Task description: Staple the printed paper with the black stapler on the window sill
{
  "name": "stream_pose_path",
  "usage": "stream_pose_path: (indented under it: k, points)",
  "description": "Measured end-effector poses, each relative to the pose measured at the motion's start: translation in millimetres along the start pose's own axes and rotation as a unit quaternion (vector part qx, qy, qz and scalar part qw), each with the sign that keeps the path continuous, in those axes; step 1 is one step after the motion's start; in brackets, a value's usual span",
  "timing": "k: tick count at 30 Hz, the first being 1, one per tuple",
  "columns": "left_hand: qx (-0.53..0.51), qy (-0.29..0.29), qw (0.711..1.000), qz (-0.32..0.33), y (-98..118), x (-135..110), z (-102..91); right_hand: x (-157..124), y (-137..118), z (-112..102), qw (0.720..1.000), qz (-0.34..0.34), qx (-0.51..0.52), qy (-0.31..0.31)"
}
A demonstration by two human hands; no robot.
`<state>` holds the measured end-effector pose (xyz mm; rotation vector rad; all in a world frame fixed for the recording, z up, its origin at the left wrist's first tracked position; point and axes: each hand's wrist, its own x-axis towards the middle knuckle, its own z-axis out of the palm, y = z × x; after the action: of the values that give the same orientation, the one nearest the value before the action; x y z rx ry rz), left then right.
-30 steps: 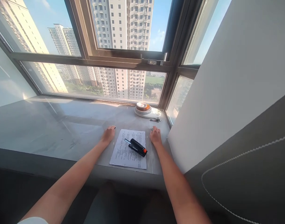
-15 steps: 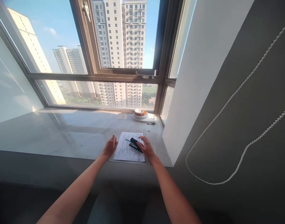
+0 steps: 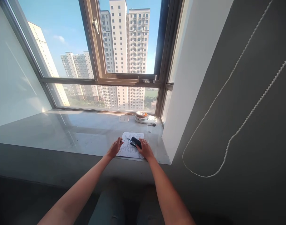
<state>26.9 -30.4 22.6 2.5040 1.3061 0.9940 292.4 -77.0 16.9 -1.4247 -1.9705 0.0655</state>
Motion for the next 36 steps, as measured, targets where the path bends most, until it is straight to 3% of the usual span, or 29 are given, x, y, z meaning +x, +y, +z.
stream_pose_path:
  k: [12, 20, 24, 30, 36]
  points:
    - [-0.029, -0.001, 1.0, 0.007, -15, 1, 10.8, -1, -5, 0, 0.997, -0.035, -0.065, -0.023]
    - [-0.092, 0.026, 0.991, -0.094, -6, 25, 4.8, -1, -6, -1, 0.999, -0.026, -0.044, -0.02]
    - [-0.059, -0.02, 0.997, -0.056, 7, 44, 2.4, -1, -6, -1, 0.998, -0.024, -0.05, -0.021]
    - [0.102, -0.111, 0.988, 0.031, 24, 60, 0.9, -1, -8, -3, 0.998, -0.012, -0.057, -0.023]
    - [0.134, -0.148, 0.977, 0.069, 22, 74, 5.7, -1, -10, -5, 0.998, 0.002, -0.055, -0.029]
